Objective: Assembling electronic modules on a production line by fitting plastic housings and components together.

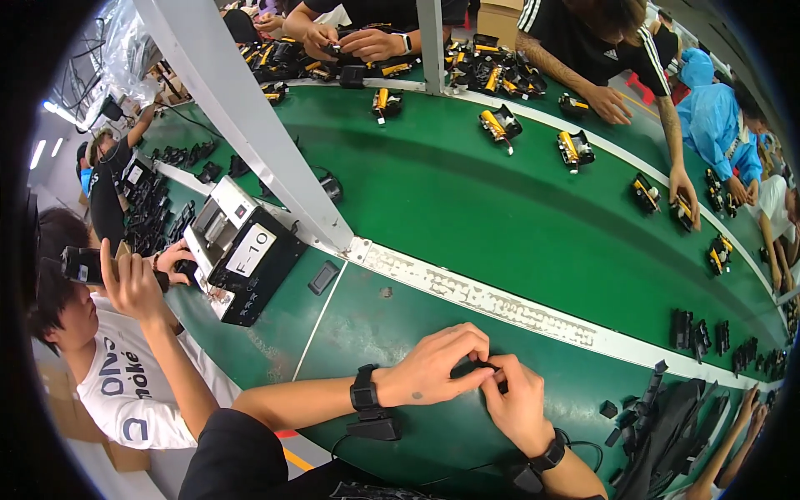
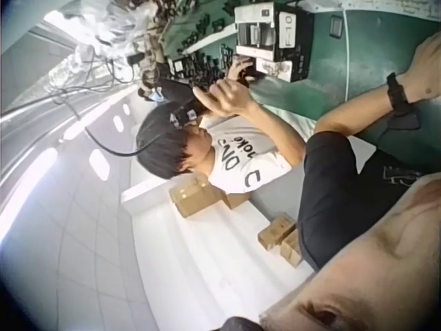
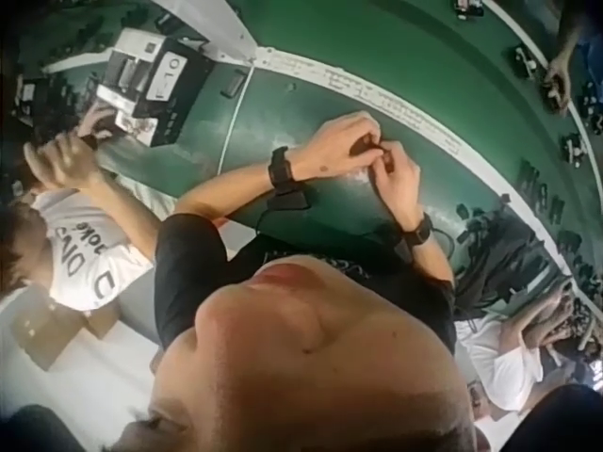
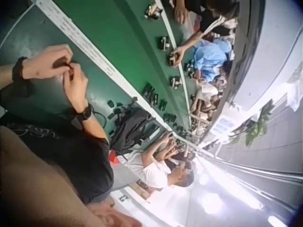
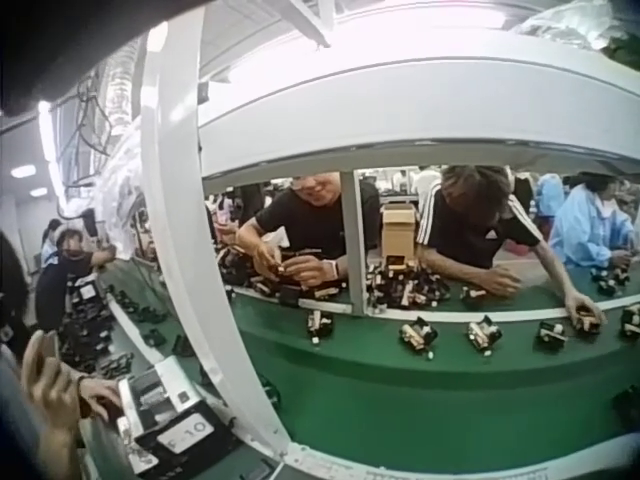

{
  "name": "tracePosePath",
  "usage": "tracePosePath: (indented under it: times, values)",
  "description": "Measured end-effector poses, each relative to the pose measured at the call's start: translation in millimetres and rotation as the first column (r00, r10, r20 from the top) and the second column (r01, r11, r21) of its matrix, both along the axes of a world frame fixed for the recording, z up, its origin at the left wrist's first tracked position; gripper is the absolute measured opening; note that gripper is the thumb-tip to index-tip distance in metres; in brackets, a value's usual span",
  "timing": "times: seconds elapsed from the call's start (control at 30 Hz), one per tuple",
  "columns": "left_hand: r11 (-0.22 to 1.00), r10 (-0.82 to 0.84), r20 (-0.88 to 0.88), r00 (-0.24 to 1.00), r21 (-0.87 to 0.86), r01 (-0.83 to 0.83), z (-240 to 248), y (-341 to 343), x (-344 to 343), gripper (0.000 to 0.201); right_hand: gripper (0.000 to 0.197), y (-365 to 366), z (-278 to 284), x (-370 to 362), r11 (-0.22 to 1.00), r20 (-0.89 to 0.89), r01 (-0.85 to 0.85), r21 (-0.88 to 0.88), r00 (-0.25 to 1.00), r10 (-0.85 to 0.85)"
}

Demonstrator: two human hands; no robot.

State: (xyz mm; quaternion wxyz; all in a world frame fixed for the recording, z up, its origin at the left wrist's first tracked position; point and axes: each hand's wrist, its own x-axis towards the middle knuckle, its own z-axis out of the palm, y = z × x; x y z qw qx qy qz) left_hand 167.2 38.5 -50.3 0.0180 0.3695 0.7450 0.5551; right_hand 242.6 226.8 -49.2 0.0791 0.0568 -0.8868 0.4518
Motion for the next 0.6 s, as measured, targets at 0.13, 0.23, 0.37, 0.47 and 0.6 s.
tracePosePath:
  times: [0.13,0.23,0.37,0.47,0.6]
  values:
    - [1.000,-0.010,0.012,1.000,-0.015,0.010,-0.2,0.4,0.4,0.027,0.016,-0.6,-1.4,-0.3,1.000,-0.008,0.016,0.002,1.000,-0.016]
    - [1.000,-0.001,0.027,1.000,-0.008,0.002,-0.7,0.8,0.6,0.027,0.016,-0.9,-1.3,-0.8,1.000,-0.013,0.018,0.003,1.000,-0.018]
    - [1.000,-0.007,0.020,1.000,-0.022,0.008,-3.2,0.2,0.2,0.027,0.017,-0.8,-0.9,-0.9,0.999,-0.024,0.013,0.032,1.000,-0.012]
    - [1.000,-0.011,0.024,1.000,-0.028,0.011,-1.9,0.1,-0.1,0.026,0.017,-1.1,-1.6,-1.3,1.000,-0.030,0.009,0.025,1.000,-0.008]
    - [0.999,-0.014,0.016,1.000,-0.032,0.014,-0.7,-0.2,-0.4,0.025,0.016,-1.0,-2.0,-1.3,1.000,-0.034,0.000,0.030,0.999,0.001]
